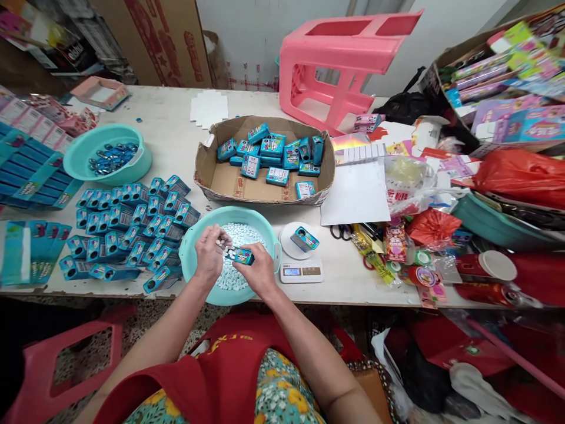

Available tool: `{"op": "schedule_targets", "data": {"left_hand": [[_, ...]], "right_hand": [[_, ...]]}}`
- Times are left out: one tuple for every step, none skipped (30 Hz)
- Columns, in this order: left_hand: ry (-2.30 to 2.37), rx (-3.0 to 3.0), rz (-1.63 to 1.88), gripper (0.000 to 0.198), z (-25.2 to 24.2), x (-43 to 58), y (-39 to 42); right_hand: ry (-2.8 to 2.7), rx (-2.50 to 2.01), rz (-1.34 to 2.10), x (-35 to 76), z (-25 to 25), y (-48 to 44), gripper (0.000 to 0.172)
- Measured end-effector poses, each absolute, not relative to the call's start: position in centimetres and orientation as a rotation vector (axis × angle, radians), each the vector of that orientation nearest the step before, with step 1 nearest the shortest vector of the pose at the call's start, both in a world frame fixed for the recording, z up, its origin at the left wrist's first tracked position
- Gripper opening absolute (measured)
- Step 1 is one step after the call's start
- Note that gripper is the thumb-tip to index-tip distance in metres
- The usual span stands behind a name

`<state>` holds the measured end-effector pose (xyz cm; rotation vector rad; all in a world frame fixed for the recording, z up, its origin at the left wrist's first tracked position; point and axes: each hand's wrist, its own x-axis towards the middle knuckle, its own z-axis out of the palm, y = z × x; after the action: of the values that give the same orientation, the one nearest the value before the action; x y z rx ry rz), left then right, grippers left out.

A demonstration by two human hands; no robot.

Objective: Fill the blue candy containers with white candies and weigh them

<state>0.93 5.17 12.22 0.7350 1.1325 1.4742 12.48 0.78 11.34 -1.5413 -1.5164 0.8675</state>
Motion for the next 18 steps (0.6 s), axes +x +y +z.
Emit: {"op": "schedule_targets", "data": {"left_hand": [[1.168, 0.843, 1.446, 0.020, 11.8, 1.0, 4.9], [1.202, 0.964, 1.403, 0.016, 11.3, 1.2, 4.6], [1.230, 1.072, 1.348, 0.014, 10.6, 1.3, 4.4], [1.254, 1.139, 1.296, 0.013, 9.9, 1.3, 4.3], [1.282, 1.147, 1.264, 0.014, 9.1, 1.2, 4.4], [1.317, 1.098, 1.255, 0.016, 8.2, 0.9, 4.6], [1.353, 0.982, 1.258, 0.017, 7.4, 0.6, 4.8], [1.377, 0.832, 1.255, 0.018, 6.6, 0.1, 5.2], [1.381, 0.679, 1.237, 0.020, 5.8, -0.5, 5.5], [1.366, 0.546, 1.203, 0.022, 5.2, -1.1, 5.8], [1.339, 0.444, 1.159, 0.024, 4.6, -1.7, 5.9], [1.313, 0.377, 1.116, 0.027, 4.1, -2.2, 6.0], [1.298, 0.342, 1.080, 0.029, 3.7, -2.6, 5.9], [1.292, 0.325, 1.053, 0.030, 3.5, -2.8, 5.7], [1.290, 0.305, 1.032, 0.031, 3.3, -2.8, 5.5], [1.286, 0.288, 1.014, 0.032, 3.3, -2.6, 5.3], [1.278, 0.277, 1.000, 0.033, 3.3, -2.3, 5.1], [1.261, 0.273, 0.989, 0.034, 3.5, -2.0, 5.0]], "right_hand": [[-1.513, -1.554, 0.856, 12.5, 11.3, 0.8, 0.031], [-1.514, -1.566, 0.846, 12.5, 11.2, 0.8, 0.029], [-1.516, -1.573, 0.844, 12.4, 11.0, 0.8, 0.028], [-1.514, -1.578, 0.852, 12.4, 10.8, 0.7, 0.028], [-1.505, -1.582, 0.871, 12.4, 10.5, 0.6, 0.028], [-1.488, -1.587, 0.894, 12.4, 10.3, 0.5, 0.029], [-1.467, -1.588, 0.916, 12.5, 10.1, 0.2, 0.030], [-1.445, -1.581, 0.931, 12.7, 9.9, -0.1, 0.032], [-1.426, -1.567, 0.939, 12.9, 9.8, -0.5, 0.032], [-1.408, -1.544, 0.942, 13.1, 9.8, -0.8, 0.033], [-1.391, -1.512, 0.941, 13.4, 9.9, -1.1, 0.034], [-1.376, -1.478, 0.943, 13.7, 9.9, -1.4, 0.035], [-1.365, -1.449, 0.948, 13.9, 9.9, -1.5, 0.036], [-1.355, -1.434, 0.955, 14.1, 9.7, -1.5, 0.037], [-1.345, -1.435, 0.960, 14.3, 9.5, -1.4, 0.037], [-1.333, -1.446, 0.962, 14.4, 9.2, -1.2, 0.037], [-1.325, -1.460, 0.963, 14.4, 8.9, -0.9, 0.036], [-1.318, -1.470, 0.966, 14.5, 8.6, -0.7, 0.037]]}}
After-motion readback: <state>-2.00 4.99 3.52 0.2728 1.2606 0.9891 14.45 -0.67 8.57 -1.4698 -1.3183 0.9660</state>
